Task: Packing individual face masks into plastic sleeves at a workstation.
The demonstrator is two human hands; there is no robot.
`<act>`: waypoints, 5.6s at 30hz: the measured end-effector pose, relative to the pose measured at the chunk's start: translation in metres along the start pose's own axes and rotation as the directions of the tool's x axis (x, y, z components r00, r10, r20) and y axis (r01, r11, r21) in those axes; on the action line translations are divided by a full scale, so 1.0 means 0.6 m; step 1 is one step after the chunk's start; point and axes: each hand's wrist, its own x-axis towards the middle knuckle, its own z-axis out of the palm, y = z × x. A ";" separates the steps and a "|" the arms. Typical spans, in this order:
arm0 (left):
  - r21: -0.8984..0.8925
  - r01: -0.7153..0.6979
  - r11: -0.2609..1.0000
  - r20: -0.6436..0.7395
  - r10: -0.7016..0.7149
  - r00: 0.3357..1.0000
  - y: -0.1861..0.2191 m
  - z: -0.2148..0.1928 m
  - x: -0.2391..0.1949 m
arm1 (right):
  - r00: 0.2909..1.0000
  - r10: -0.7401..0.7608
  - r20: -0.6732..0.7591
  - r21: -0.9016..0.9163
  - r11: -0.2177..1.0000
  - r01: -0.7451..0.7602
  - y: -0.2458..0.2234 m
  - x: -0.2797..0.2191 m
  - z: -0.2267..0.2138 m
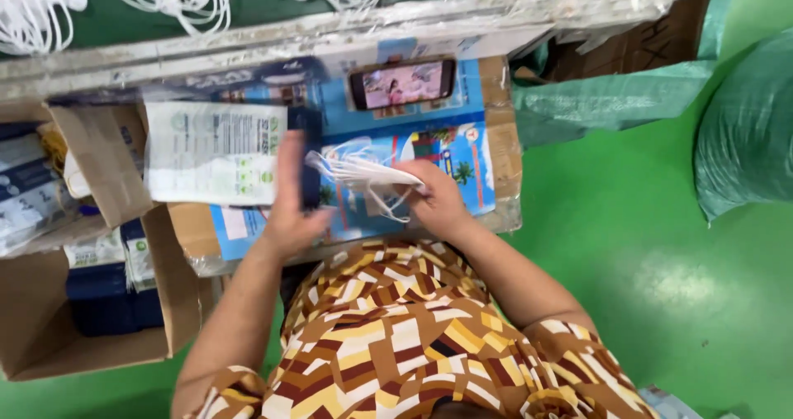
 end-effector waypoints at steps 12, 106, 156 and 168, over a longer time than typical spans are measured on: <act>0.796 -0.346 0.496 0.550 -0.356 0.755 0.010 0.002 0.035 | 0.989 0.118 0.085 -0.035 0.993 -0.115 0.074 -0.019 0.048; 0.836 -0.348 0.425 0.459 -0.194 0.867 0.019 0.146 0.095 | 0.989 0.065 0.130 -0.194 0.980 -0.039 -0.021 0.030 -0.073; 0.054 0.594 0.803 0.221 -0.589 0.777 -0.042 -0.037 0.032 | 0.986 -0.010 0.169 0.315 0.948 -0.044 -0.020 0.048 -0.004; -0.005 0.528 0.849 0.034 -0.528 0.849 -0.013 -0.107 -0.005 | 0.977 -0.091 -0.191 -0.393 0.919 0.009 0.069 0.054 -0.020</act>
